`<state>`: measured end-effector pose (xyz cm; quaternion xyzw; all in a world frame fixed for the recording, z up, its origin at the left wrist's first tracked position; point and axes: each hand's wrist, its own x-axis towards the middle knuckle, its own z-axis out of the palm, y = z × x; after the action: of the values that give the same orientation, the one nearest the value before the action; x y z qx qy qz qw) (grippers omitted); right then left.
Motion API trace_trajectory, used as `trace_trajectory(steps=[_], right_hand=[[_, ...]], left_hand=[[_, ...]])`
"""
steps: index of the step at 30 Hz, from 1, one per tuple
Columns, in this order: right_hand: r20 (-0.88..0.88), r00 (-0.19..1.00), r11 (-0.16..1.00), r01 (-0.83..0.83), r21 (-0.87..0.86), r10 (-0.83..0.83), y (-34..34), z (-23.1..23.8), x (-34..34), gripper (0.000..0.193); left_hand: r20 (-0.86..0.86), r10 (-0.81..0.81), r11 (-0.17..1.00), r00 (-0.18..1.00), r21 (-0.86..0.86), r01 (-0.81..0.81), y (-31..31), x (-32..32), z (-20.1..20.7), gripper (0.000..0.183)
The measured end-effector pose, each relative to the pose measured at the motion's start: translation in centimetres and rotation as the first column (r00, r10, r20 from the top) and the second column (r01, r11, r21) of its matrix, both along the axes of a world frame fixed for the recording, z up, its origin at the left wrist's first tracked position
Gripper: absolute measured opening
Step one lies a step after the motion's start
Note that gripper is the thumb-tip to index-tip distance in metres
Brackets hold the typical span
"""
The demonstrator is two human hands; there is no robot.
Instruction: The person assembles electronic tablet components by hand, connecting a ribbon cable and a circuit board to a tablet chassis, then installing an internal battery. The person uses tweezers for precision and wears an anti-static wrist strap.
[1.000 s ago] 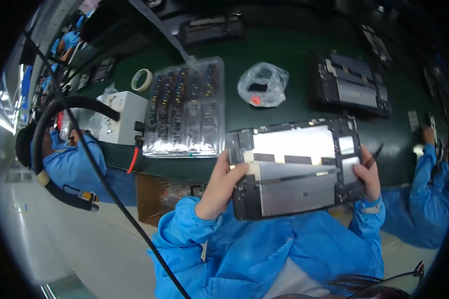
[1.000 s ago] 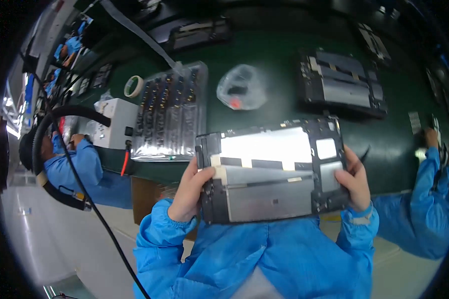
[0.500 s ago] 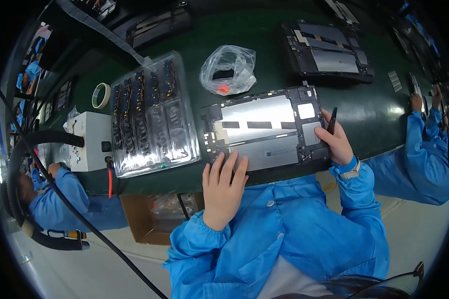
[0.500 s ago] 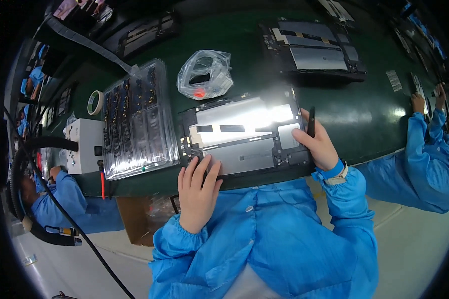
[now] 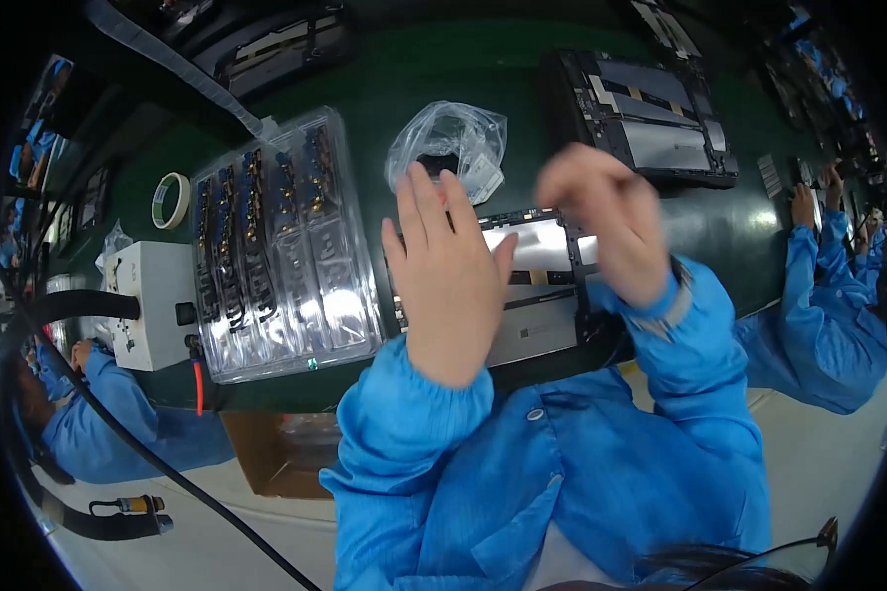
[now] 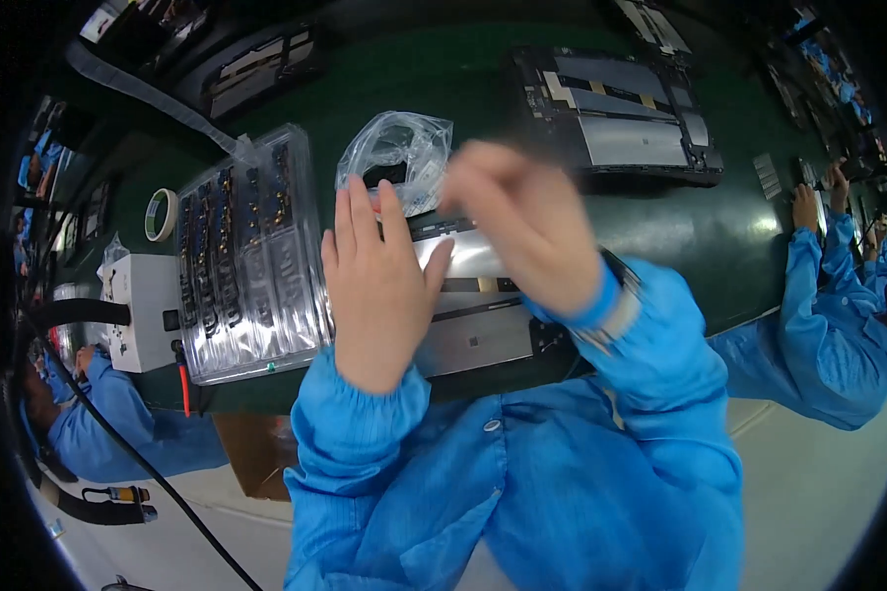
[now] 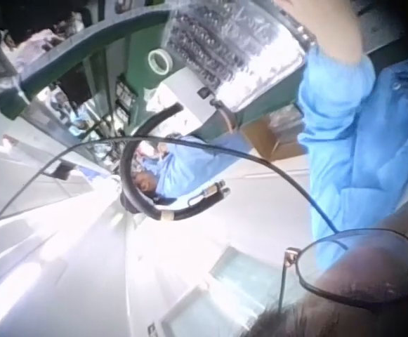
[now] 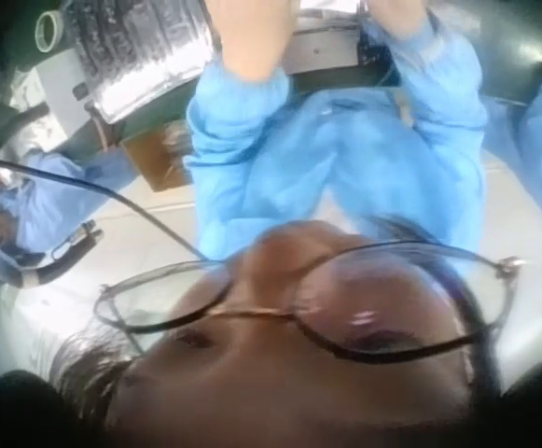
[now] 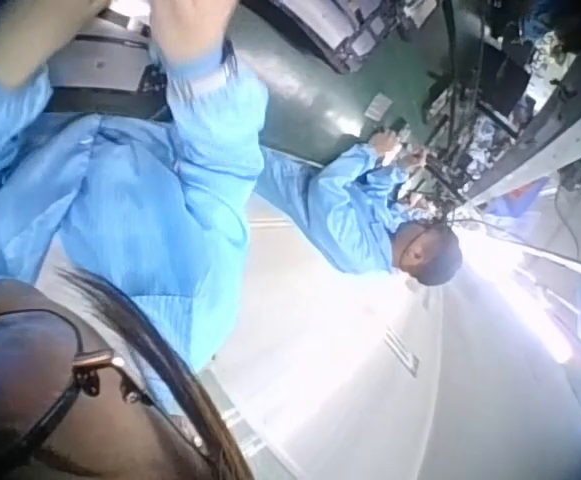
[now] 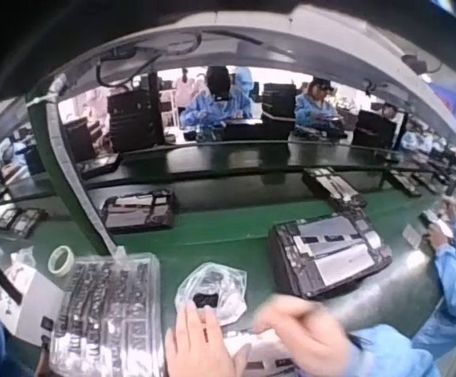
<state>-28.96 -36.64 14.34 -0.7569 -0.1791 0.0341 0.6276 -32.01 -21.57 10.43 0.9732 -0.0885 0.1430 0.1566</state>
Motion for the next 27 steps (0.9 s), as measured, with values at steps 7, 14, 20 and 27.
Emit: trace_trajectory(steps=[7, 14, 20, 27], right_hand=[[-0.179, 0.983, 0.998, 0.053, 0.024, -0.048, 3.7, -7.5, 6.8, 0.018], [-0.033, 0.997, 0.984, 0.066, -0.164, -0.072, 3.5, -8.1, 7.1, 0.02], [0.017, 0.997, 0.961, 0.071, -0.268, -0.069, 3.6, -7.9, 7.1, 0.02], [0.016, 0.998, 0.969, 0.062, -0.237, -0.06, 3.5, -8.1, 7.3, 0.019]], left_hand=[[-0.13, 0.059, 0.997, 0.99, 0.047, -0.053, -0.4, 1.1, -3.3, 0.056], [-0.181, 0.071, 0.996, 0.981, 0.062, -0.061, 0.2, 1.7, -2.9, 0.051], [-0.201, 0.062, 0.998, 0.978, 0.027, -0.058, 0.3, 1.9, -2.8, 0.05], [-0.187, 0.052, 0.999, 0.981, 0.008, -0.052, 0.3, 1.8, -2.8, 0.049]])
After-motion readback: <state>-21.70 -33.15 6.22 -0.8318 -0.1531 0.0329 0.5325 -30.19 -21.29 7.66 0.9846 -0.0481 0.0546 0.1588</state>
